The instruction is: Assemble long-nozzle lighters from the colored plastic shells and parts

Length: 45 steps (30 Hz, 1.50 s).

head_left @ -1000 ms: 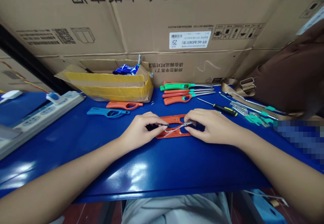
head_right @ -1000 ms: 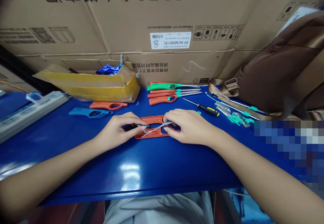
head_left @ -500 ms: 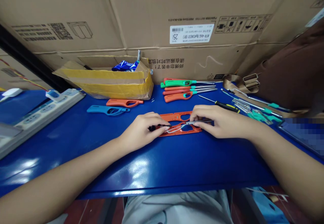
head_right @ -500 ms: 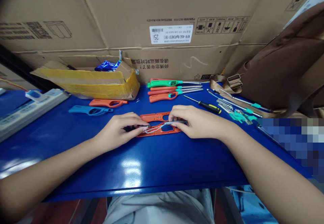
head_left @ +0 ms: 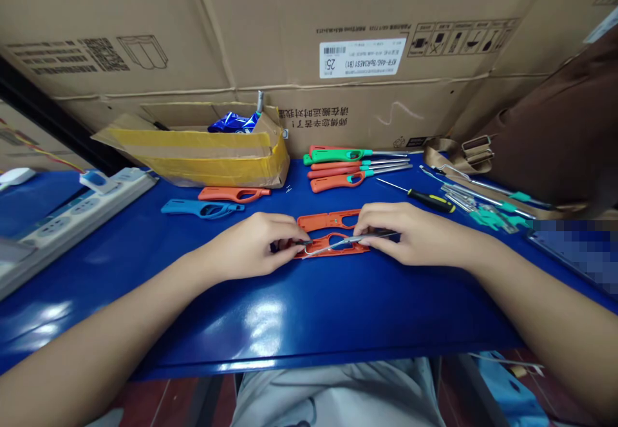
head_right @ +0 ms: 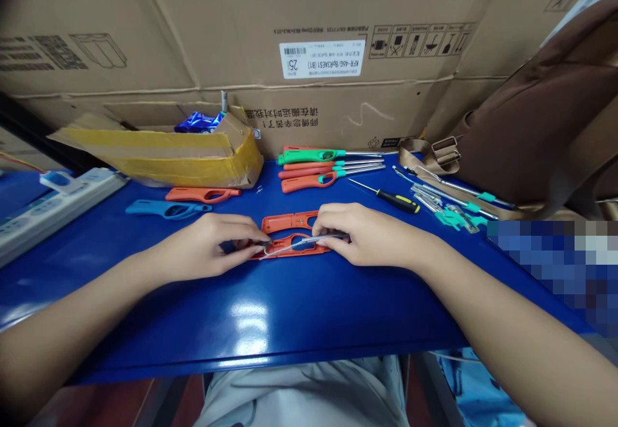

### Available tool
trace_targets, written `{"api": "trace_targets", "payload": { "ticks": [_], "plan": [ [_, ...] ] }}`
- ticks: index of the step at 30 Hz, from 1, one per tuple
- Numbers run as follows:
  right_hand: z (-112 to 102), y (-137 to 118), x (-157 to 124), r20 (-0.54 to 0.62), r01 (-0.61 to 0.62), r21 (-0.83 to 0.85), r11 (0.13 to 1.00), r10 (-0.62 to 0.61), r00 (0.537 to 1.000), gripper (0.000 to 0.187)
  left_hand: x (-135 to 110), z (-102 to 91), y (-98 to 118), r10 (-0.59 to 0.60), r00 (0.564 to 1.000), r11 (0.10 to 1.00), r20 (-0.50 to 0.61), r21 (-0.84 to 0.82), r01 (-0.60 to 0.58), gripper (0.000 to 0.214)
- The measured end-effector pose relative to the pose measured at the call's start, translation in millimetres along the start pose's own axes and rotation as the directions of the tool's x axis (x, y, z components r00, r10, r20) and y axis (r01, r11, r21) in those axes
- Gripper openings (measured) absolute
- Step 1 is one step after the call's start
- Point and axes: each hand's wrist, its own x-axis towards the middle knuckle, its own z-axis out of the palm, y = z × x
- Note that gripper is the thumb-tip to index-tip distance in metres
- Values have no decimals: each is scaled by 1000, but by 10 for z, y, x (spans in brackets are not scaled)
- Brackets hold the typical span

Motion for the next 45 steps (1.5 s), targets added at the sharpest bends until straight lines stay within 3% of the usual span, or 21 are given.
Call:
{"api": "trace_targets", "payload": {
  "ticks": [4,11,14,23,36,45],
  "plan": [
    [-4,-21,-9,-6,16,2,1000,-16,1000,19,-3,-9,-1,-9,995,1000,-104,-17,8,21],
    [-179,7,-63,-24,-15,-106,994,12,1000,19,47,285,35,-99,953,991,-287,-115,68,17],
    [-183,13,-65,-24,-20,-112,994,17,1000,19,48,305,32,-111,959,987,-259,-139,76,18],
    [25,50,2,-43,-30,-53,998,27,999,18,33,59,-16,-121,979,987,-162,-124,101,16],
    [60,10,-12,90,23,-26,999,-21,996,22,31,59,-31,-81,987,993,-136,-102,68,15],
    [11,-7,-19,125,52,-114,992,-37,991,24,26,43,-26,-69,993,993,-92,-100,59,17]
  ]
}}
